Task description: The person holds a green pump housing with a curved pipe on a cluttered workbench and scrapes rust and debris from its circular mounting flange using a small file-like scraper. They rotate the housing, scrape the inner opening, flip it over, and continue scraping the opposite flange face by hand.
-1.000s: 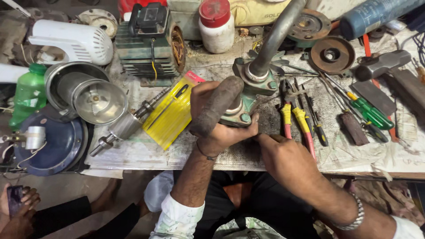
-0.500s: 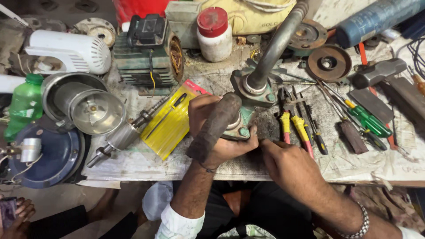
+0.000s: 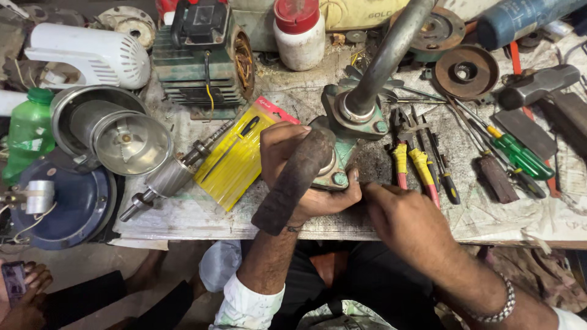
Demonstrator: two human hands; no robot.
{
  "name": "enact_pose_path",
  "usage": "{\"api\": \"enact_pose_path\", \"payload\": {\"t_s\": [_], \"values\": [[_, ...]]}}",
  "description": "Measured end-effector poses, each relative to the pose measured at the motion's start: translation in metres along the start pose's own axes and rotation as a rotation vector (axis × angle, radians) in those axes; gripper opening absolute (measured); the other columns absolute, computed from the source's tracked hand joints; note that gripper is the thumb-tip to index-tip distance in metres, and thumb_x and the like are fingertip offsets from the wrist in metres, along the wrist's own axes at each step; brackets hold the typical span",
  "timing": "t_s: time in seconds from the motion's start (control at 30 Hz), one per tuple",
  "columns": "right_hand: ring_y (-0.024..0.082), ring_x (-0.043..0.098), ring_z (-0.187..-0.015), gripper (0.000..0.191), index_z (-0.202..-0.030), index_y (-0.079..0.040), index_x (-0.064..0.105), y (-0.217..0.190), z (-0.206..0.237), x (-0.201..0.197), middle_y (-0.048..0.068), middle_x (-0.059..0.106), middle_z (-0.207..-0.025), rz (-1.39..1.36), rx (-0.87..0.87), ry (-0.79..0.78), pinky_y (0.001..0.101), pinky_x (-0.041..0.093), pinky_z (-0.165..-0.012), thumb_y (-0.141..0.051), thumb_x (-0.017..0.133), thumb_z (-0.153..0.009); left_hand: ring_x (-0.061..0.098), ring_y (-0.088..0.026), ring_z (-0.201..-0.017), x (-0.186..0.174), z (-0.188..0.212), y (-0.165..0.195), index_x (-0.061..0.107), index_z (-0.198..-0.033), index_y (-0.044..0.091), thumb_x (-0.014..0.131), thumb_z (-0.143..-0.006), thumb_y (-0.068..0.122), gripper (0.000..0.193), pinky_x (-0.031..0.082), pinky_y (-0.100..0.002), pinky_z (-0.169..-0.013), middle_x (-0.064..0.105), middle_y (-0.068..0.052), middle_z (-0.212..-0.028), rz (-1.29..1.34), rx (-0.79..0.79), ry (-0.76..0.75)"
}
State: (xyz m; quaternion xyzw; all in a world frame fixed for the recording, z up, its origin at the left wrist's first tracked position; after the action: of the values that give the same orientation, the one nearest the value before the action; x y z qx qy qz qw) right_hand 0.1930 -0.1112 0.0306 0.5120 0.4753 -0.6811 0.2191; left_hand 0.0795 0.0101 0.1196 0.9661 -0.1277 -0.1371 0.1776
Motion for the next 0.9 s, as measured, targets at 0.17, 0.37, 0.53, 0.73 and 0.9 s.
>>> {"api": "enact_pose_path", "payload": {"t_s": [0.17,0.37,0.53,0.73,0.9], "values": [[0.041,0.072,-0.073,0.020,-0.104,-0.006,0.068,-0.006,0.001,-0.005,0.018,0.074,-0.083,-0.104,-0.052,0.026,0.0515,0.056,-0.064,-0.010,0.066,-0.084,0.057,-0.029,-0.111,0.000,0.000,0.001,0.059,-0.119,0.009,0.091,-0.071,0.028,0.061,0.056,-0.042,-0.090,0.050,-0.011,-0.120,-0.017,0.024,0.006],[0.039,0.073,-0.070,0.031,-0.112,-0.004,0.067,-0.017,0.003,-0.013,0.020,0.074,-0.084,-0.128,-0.147,0.069,0.0494,0.058,-0.064,-0.009,0.065,-0.081,0.059,-0.027,-0.110,0.000,-0.001,0.000,0.059,-0.120,0.010,0.094,-0.072,0.032,0.064,0.057,-0.039,-0.088,0.052,-0.012,-0.121,0.005,-0.012,-0.016],[0.035,0.074,-0.071,0.029,-0.119,-0.015,0.069,0.003,-0.001,0.000,0.015,0.076,-0.079,-0.032,0.052,-0.064,0.0474,0.059,-0.064,-0.020,0.066,-0.090,0.060,-0.027,-0.099,-0.004,-0.016,0.004,0.061,-0.113,0.006,0.094,-0.066,0.037,0.065,0.055,-0.040,-0.083,0.054,-0.009,-0.110,0.080,0.014,-0.020],[0.037,0.072,-0.068,0.040,-0.127,-0.017,0.068,-0.012,0.003,-0.003,0.013,0.073,-0.084,0.016,-0.029,0.060,0.0487,0.058,-0.058,-0.013,0.061,-0.088,0.066,-0.021,-0.090,0.001,-0.034,0.000,0.063,-0.099,0.004,0.084,-0.086,0.011,0.025,0.056,-0.033,-0.080,0.063,-0.006,-0.097,0.122,-0.186,-0.176],[0.036,0.072,-0.064,0.054,-0.137,-0.022,0.065,-0.010,0.006,0.003,0.011,0.071,-0.089,0.093,0.009,0.044,0.0472,0.058,-0.056,-0.012,0.062,-0.085,0.065,-0.020,-0.083,-0.002,-0.035,0.007,0.065,-0.090,0.005,0.080,-0.086,0.000,0.016,0.052,-0.035,-0.074,0.063,-0.004,-0.084,0.007,-0.206,-0.095]]}}
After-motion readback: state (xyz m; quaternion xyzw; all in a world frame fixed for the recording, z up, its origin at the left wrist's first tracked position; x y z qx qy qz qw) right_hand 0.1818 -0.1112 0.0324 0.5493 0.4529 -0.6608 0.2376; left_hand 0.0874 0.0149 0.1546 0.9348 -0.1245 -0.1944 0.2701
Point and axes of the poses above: each hand's wrist, its own z-axis away from the middle knuckle, its own x-axis out of the palm, y = z × x, the point moved 10 cm from there along -z, towards the middle knuckle
